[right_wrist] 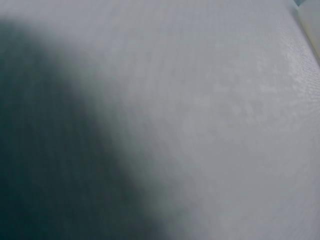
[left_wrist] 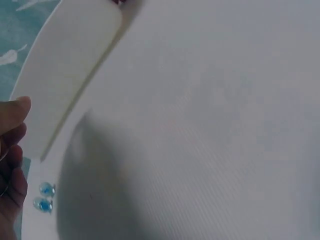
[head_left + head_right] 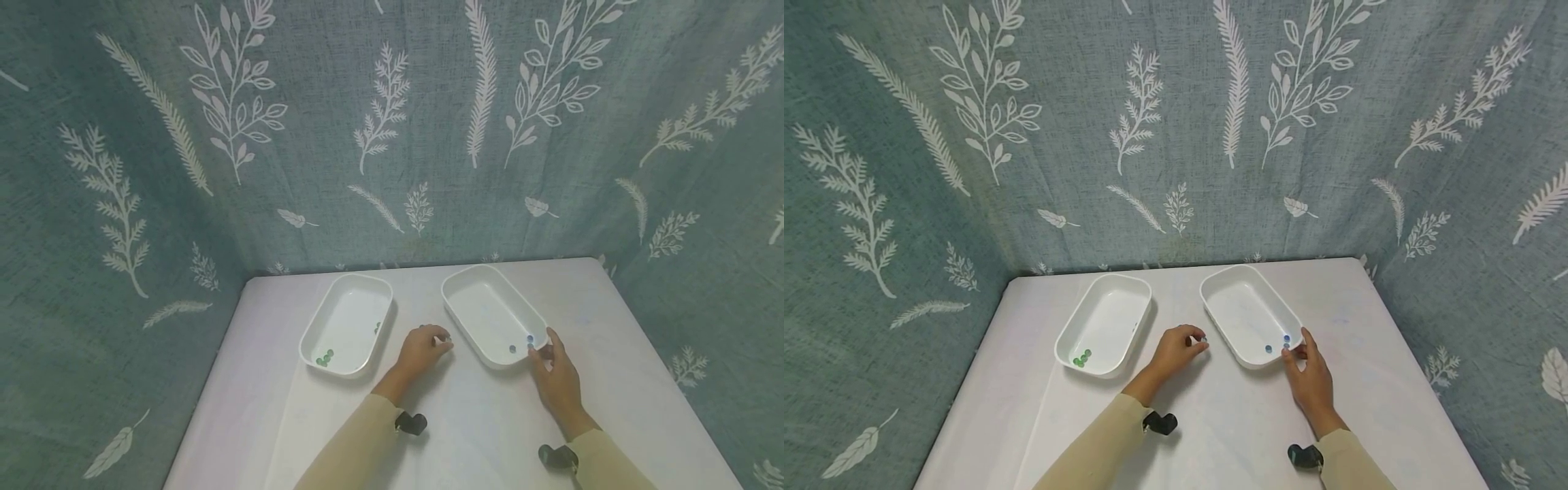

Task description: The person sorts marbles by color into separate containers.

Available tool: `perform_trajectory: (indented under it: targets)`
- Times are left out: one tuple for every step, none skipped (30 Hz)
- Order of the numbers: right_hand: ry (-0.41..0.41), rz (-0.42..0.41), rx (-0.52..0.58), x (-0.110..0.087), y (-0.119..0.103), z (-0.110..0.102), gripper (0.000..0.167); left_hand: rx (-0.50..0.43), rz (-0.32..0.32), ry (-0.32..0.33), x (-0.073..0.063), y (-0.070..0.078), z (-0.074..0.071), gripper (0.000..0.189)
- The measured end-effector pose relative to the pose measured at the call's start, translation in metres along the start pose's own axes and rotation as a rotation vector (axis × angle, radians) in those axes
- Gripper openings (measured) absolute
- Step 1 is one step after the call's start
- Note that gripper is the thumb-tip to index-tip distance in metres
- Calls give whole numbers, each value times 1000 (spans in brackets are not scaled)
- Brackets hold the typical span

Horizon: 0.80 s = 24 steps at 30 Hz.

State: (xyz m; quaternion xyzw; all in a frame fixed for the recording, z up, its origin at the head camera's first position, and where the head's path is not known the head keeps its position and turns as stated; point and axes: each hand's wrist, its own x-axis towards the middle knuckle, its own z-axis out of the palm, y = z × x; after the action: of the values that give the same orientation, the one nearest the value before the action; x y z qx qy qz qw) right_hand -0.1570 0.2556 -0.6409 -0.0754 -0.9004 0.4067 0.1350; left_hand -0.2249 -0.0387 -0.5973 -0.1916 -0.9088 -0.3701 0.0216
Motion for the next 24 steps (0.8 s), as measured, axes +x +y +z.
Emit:
perform_trajectory:
  targets:
    - [1, -1, -1, 0, 0, 0, 68, -1, 5, 2, 1, 2, 0, 16]
    - [3, -2, 2, 0, -1, 0, 68, -2, 9, 3, 2, 4, 0, 16]
    - [3, -1, 6, -1, -1, -1, 68, 4, 13, 2, 4, 6, 1, 17]
    - [3, 0, 8, -1, -2, -1, 68, 10, 13, 1, 5, 7, 1, 18]
    - [3, 2, 12, -1, -2, -1, 67, 12, 12, 0, 5, 9, 1, 18]
    - [2, 5, 15, -2, -3, -1, 67, 17, 15, 1, 6, 11, 2, 18]
    - [1, 6, 17, -2, -3, -1, 67, 15, 15, 2, 7, 13, 2, 19]
    - [2, 7, 19, -2, -4, -1, 67, 16, 16, 4, 8, 14, 2, 19]
    - [0, 7, 19, -2, -4, -2, 67, 14, 14, 6, 8, 16, 2, 19]
    - [1, 5, 19, -1, -3, -1, 67, 11, 16, 9, 8, 17, 2, 18]
    - [2, 3, 19, -1, -3, -1, 67, 7, 18, 11, 9, 19, 2, 18]
    - [4, 1, 18, -1, -3, -1, 67, 3, 19, 13, 9, 20, 2, 17]
    - [5, -2, 16, -1, -2, -1, 67, -1, 20, 15, 10, 22, 1, 17]
    - [8, -4, 15, -1, -2, -1, 66, -2, 20, 17, 11, 23, 1, 17]
    - [8, -6, 13, 0, -2, -1, 66, 0, 20, 18, 12, 25, 1, 17]
    - [10, -8, 11, 0, -1, -1, 67, 3, 22, 17, 13, 27, 1, 17]
    - [11, -10, 9, 0, -1, -1, 67, 5, 20, 15, 13, 28, 0, 18]
    - [11, -11, 8, 0, 0, -1, 67, 7, 20, 13, 14, 30, 0, 18]
    - [10, -11, 9, 0, 0, -1, 67, 11, 19, 11, 15, 31, 0, 19]
    - [9, -10, 10, 0, 0, -1, 67, 8, 17, 8, 16, 32, 0, 18]
    - [6, -10, 10, 0, 0, -1, 67, 1, 21, 8, 17, 34, 0, 18]
    - [4, -9, 12, 0, 0, -1, 68, -3, 22, 6, 18, 35, 1, 17]
    - [1, -8, 13, 0, 0, -1, 68, -6, 23, 7, 18, 35, 1, 17]
    - [0, -5, 13, 0, 0, -1, 68, -13, 24, 8, 19, 36, 2, 16]
